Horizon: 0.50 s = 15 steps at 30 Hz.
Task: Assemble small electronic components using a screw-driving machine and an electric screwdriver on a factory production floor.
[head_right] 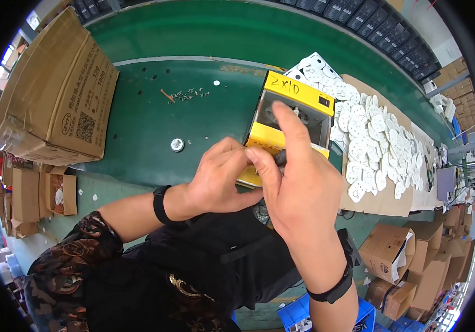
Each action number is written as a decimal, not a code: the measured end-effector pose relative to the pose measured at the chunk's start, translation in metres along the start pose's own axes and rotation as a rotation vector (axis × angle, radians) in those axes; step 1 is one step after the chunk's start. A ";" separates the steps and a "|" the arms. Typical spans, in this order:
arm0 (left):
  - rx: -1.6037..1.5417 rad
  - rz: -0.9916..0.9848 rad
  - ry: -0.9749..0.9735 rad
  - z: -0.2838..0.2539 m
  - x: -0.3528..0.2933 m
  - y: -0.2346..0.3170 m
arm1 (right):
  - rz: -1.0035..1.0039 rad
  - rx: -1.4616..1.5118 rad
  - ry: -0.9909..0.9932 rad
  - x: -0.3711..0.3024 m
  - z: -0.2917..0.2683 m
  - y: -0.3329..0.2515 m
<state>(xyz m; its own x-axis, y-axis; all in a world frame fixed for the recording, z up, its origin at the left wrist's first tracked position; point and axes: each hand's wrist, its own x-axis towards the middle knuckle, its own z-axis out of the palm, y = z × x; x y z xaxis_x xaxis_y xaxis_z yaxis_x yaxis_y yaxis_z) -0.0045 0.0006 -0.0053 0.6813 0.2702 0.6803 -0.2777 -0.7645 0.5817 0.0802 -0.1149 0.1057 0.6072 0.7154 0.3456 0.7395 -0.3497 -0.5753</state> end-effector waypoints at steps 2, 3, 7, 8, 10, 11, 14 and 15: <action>0.009 -0.005 0.003 -0.001 0.001 0.000 | -0.076 0.011 -0.044 0.001 -0.004 -0.003; -0.007 -0.001 0.012 -0.001 0.002 0.000 | -0.150 0.022 -0.085 0.002 -0.006 -0.003; -0.023 0.002 0.027 0.002 0.001 0.000 | -0.326 -0.056 -0.074 0.003 -0.018 0.010; -0.025 0.001 0.026 0.002 0.001 -0.001 | -0.298 0.057 -0.130 0.001 -0.019 0.015; -0.016 0.009 0.016 0.001 0.001 -0.002 | -0.268 0.169 -0.185 0.000 -0.019 0.016; -0.018 0.007 0.015 0.001 0.001 -0.001 | -0.188 0.125 -0.138 0.000 -0.019 0.012; -0.026 -0.002 -0.003 0.000 0.003 0.001 | -0.118 -0.042 0.021 0.001 -0.012 0.011; -0.030 -0.004 -0.005 0.001 0.003 0.001 | -0.157 0.020 0.007 -0.001 -0.009 0.022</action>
<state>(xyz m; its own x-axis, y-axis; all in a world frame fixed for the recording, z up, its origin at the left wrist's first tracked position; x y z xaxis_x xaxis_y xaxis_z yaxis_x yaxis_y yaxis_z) -0.0020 -0.0001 -0.0029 0.6855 0.2700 0.6761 -0.2951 -0.7459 0.5971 0.0987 -0.1293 0.0994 0.4868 0.7563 0.4371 0.8193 -0.2217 -0.5288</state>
